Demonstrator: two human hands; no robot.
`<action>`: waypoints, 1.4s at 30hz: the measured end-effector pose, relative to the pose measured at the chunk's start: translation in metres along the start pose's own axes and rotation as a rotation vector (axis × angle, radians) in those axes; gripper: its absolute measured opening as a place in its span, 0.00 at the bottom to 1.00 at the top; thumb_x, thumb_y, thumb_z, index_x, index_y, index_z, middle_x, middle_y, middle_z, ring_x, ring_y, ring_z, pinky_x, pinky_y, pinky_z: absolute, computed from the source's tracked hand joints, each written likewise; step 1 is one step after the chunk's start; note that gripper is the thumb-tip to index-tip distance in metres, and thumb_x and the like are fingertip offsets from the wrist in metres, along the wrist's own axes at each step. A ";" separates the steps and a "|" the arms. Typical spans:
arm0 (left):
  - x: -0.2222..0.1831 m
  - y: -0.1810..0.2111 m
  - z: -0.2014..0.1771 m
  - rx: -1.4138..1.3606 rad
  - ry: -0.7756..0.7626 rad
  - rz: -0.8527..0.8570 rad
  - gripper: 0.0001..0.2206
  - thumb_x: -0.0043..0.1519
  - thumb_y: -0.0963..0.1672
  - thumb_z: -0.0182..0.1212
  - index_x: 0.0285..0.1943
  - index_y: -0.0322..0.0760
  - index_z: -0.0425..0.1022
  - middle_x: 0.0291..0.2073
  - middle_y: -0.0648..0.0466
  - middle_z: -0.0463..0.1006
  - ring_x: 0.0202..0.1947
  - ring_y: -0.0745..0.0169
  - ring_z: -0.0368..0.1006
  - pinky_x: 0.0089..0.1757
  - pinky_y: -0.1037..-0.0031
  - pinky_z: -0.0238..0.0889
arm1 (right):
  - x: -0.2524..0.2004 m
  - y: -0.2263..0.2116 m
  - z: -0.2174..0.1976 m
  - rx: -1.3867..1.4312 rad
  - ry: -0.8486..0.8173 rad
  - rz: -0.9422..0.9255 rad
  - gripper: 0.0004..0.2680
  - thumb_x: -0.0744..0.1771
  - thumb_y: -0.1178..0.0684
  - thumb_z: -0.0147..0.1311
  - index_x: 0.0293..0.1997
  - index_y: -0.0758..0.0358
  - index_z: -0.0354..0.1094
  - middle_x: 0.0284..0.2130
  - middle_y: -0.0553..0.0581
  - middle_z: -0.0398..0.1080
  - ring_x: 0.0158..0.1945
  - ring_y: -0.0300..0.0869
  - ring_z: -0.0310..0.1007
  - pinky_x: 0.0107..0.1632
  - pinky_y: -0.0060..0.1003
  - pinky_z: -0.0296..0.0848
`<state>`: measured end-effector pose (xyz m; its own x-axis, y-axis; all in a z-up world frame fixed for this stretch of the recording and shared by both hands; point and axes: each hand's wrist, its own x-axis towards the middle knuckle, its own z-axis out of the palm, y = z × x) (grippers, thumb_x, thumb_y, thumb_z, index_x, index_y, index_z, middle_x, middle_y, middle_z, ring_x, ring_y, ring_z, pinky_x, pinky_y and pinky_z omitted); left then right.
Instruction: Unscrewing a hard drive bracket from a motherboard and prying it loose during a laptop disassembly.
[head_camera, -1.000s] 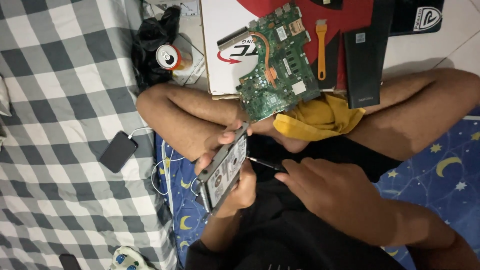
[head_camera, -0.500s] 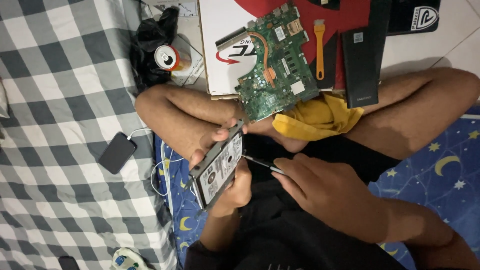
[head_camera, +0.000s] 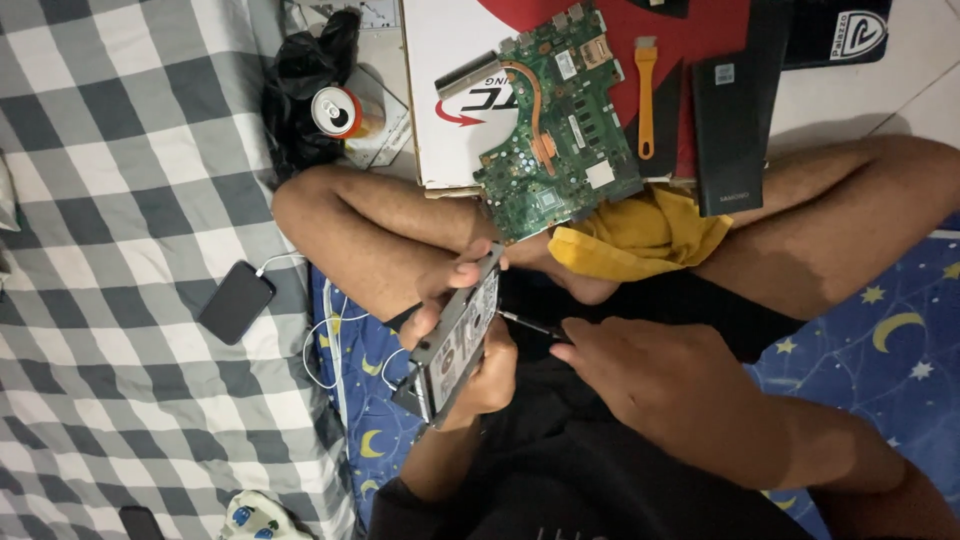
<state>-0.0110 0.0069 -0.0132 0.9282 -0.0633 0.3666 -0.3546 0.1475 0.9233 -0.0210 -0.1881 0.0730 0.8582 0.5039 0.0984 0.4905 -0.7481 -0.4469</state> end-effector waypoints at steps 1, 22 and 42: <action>-0.006 -0.001 0.000 0.111 0.050 -0.081 0.26 0.64 0.28 0.44 0.69 0.39 0.51 0.63 0.50 0.66 0.70 0.65 0.62 0.74 0.74 0.46 | -0.001 0.001 0.002 0.066 0.030 0.004 0.08 0.70 0.52 0.57 0.48 0.67 0.69 0.34 0.53 0.74 0.33 0.39 0.76 0.29 0.36 0.71; 0.024 -0.056 0.002 0.113 -0.462 0.065 0.24 0.65 0.45 0.67 0.70 0.42 0.68 0.66 0.38 0.62 0.71 0.23 0.54 0.67 0.33 0.49 | -0.036 0.107 0.119 1.683 -0.405 0.684 0.13 0.73 0.48 0.45 0.38 0.61 0.77 0.19 0.48 0.59 0.20 0.35 0.68 0.15 0.21 0.62; 0.023 -0.053 -0.004 -1.076 0.092 -0.401 0.56 0.48 0.27 0.47 0.84 0.61 0.30 0.74 0.46 0.57 0.76 0.38 0.51 0.65 0.43 0.59 | -0.055 0.080 0.074 1.043 0.249 0.516 0.06 0.69 0.61 0.51 0.39 0.64 0.77 0.16 0.48 0.71 0.19 0.29 0.62 0.25 0.24 0.66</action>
<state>0.0297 0.0019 -0.0544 0.9729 -0.2305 0.0184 0.2064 0.9016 0.3801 -0.0402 -0.2434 -0.0341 0.9804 0.0618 -0.1871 -0.1829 -0.0676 -0.9808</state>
